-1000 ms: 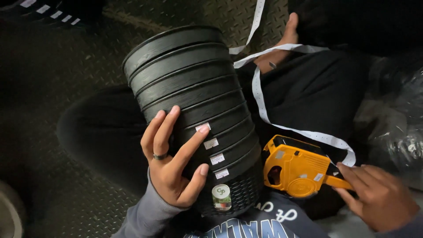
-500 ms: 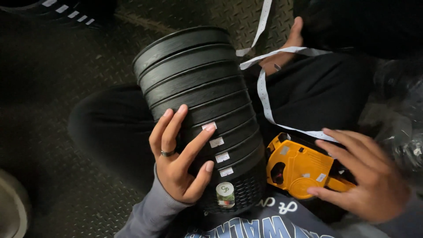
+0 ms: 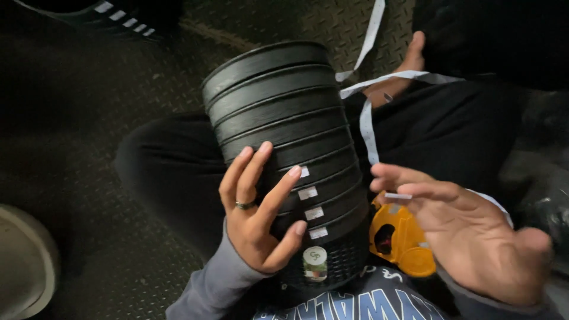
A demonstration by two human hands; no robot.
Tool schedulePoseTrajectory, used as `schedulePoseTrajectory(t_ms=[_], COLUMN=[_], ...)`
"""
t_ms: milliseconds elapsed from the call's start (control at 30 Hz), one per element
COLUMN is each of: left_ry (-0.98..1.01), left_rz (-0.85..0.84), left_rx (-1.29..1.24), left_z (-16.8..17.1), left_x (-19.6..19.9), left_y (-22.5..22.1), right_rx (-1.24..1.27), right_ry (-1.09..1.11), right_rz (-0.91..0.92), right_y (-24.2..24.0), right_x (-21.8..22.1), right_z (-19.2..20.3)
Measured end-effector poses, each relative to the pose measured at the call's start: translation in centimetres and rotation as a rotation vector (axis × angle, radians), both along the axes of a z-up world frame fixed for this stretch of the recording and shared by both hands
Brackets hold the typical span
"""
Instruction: Manually applying small identification labels to a stack of black plastic nursery pots.
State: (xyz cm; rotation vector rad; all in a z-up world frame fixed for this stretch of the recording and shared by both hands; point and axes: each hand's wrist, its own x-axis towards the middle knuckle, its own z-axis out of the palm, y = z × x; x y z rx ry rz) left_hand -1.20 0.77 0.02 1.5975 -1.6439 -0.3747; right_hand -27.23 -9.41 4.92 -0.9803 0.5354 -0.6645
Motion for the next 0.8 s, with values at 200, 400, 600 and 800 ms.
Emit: schedulePoseTrajectory(t_ms=[200, 400, 600, 800], left_ry=[-0.015, 0.038, 0.015, 0.015], left_rz=[0.005, 0.018, 0.022, 0.034], left_rx=[0.028, -0.026, -0.036, -0.044], left_z=[0.5, 0.1, 0.0, 0.3], left_x=[0.3, 0.0, -0.1, 0.1], left_y=[0.3, 0.2, -0.1, -0.2], right_rx=[0.263, 0.196, -0.239, -0.374], right_ry=[-0.084, 0.051, 0.434, 0.516], right_rz=[0.010, -0.111, -0.433, -0.452], right_y=[0.1, 0.3, 0.6, -0.4], right_x=[3.9, 6.7, 9.3, 11.6], right_z=[0.0, -0.4, 0.1, -0.8])
